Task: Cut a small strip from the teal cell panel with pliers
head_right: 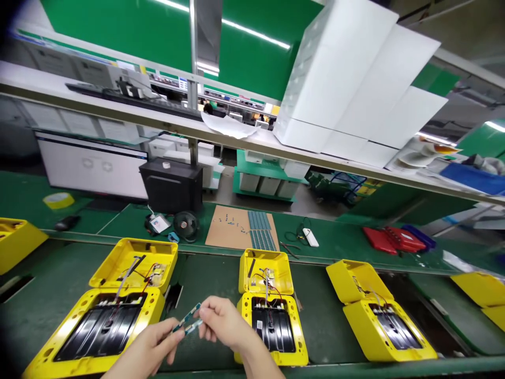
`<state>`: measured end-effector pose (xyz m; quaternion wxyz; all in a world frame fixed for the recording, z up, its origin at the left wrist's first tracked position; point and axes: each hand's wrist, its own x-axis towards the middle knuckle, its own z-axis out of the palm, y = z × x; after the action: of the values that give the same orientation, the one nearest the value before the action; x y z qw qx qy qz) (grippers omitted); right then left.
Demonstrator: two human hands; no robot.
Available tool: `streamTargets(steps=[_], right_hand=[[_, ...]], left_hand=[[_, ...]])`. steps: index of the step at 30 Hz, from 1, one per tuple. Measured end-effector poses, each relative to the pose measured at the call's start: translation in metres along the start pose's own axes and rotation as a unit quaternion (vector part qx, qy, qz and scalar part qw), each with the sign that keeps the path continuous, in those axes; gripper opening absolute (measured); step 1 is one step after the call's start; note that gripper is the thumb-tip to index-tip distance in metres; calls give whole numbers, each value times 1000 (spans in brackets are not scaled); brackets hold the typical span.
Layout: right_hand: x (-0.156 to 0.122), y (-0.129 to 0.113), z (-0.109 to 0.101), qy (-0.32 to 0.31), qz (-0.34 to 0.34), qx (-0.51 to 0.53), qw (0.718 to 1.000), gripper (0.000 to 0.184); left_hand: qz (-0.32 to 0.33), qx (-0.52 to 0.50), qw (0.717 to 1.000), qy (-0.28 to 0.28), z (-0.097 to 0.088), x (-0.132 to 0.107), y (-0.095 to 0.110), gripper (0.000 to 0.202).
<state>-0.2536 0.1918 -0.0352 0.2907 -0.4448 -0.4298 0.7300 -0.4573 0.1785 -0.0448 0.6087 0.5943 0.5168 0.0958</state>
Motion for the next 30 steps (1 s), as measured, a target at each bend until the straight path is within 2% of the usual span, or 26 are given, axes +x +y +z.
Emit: streamTargets(steps=[7, 12, 15, 18, 22, 25, 28, 30], right_hand=[[-2, 11, 21, -21, -14, 109, 994, 35], [-4, 12, 27, -15, -72, 277, 958, 24], [-4, 12, 27, 6, -44, 260, 965, 24], [-4, 16, 31, -3, -25, 222, 975, 31], [-5, 17, 44, -8, -1, 125, 992, 36], [-3, 14, 51, 14, 5, 66, 998, 36], [1, 15, 52, 44, 2, 98, 994, 37], [3, 19, 52, 42, -6, 136, 990, 35]], left_hand=[[25, -42, 999, -18, -11, -19, -4, 45], [31, -52, 998, -18, -11, -24, -6, 45], [32, -67, 997, 0, -12, -27, -2, 43], [37, -67, 997, 14, -14, -29, 2, 42], [32, -39, 999, 18, -15, -29, 2, 41], [42, -37, 998, 8, -15, -30, -1, 42], [49, -42, 998, -5, -16, -32, -2, 44], [47, -44, 998, -3, -17, -35, -1, 45]])
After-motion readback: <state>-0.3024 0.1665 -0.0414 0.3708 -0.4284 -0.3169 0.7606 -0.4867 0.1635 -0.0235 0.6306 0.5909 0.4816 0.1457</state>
